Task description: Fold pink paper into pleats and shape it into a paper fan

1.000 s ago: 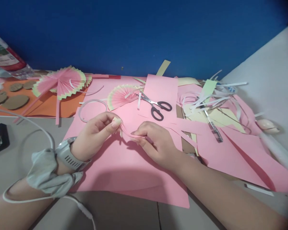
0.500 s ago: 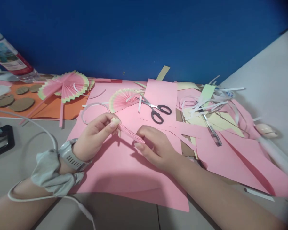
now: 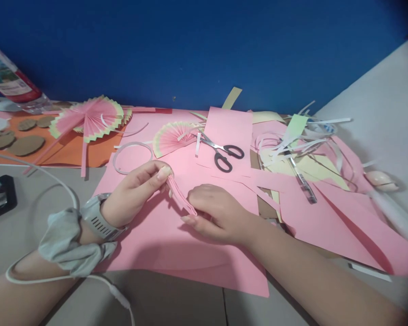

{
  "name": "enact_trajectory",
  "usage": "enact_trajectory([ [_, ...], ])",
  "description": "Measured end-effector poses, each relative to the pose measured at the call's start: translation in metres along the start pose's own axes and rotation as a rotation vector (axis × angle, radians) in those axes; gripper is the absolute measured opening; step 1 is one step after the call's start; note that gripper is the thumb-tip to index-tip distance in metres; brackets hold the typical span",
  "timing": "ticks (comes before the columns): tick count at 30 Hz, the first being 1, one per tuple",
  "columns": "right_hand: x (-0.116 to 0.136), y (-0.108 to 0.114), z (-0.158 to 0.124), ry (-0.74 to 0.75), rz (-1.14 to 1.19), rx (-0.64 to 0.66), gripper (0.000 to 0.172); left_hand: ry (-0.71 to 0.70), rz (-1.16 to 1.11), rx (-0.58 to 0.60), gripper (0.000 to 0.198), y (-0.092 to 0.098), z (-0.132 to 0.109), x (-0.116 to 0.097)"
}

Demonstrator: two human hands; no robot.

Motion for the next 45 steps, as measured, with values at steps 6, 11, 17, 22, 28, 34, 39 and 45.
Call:
enact_trajectory([
  [6,0.000,0.002,0.000,0.006,0.031,-0.002,0.031,-0.011,0.019,-0.011,0.021,0.001,0.000,-0.002],
  [11,0.001,0.001,0.000,0.025,0.034,0.018,0.030,-0.018,0.022,-0.023,0.021,0.002,0.001,-0.003],
  [17,0.001,0.003,0.000,0.025,0.017,-0.003,0.030,-0.027,0.047,-0.012,0.021,0.001,0.001,-0.005],
  [22,0.001,0.009,-0.001,0.000,0.021,-0.083,0.031,-0.017,-0.003,-0.014,0.020,0.001,-0.001,-0.003],
  [28,-0.003,0.024,-0.004,-0.041,0.029,-0.217,0.031,-0.051,-0.131,0.060,0.022,-0.006,-0.001,-0.012],
  [34,-0.010,0.020,-0.003,-0.097,0.009,-0.164,0.028,-0.053,-0.152,0.006,0.022,0.000,-0.002,-0.010],
  [39,-0.001,0.005,-0.001,-0.001,-0.131,-0.072,0.021,-0.094,-0.059,0.058,0.024,-0.005,-0.006,-0.010],
  [45,0.002,-0.008,-0.003,0.047,-0.155,0.026,0.026,-0.126,-0.060,0.193,0.023,-0.024,-0.011,-0.016],
])
Point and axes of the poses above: each hand's wrist, its own z-axis towards the middle knuckle, its own y-axis out of the back of the hand, x = y × z, the point moved 10 cm from there along z, towards the middle knuckle, and after that the axes turned 6 degrees about z, right-handed, at the moved point
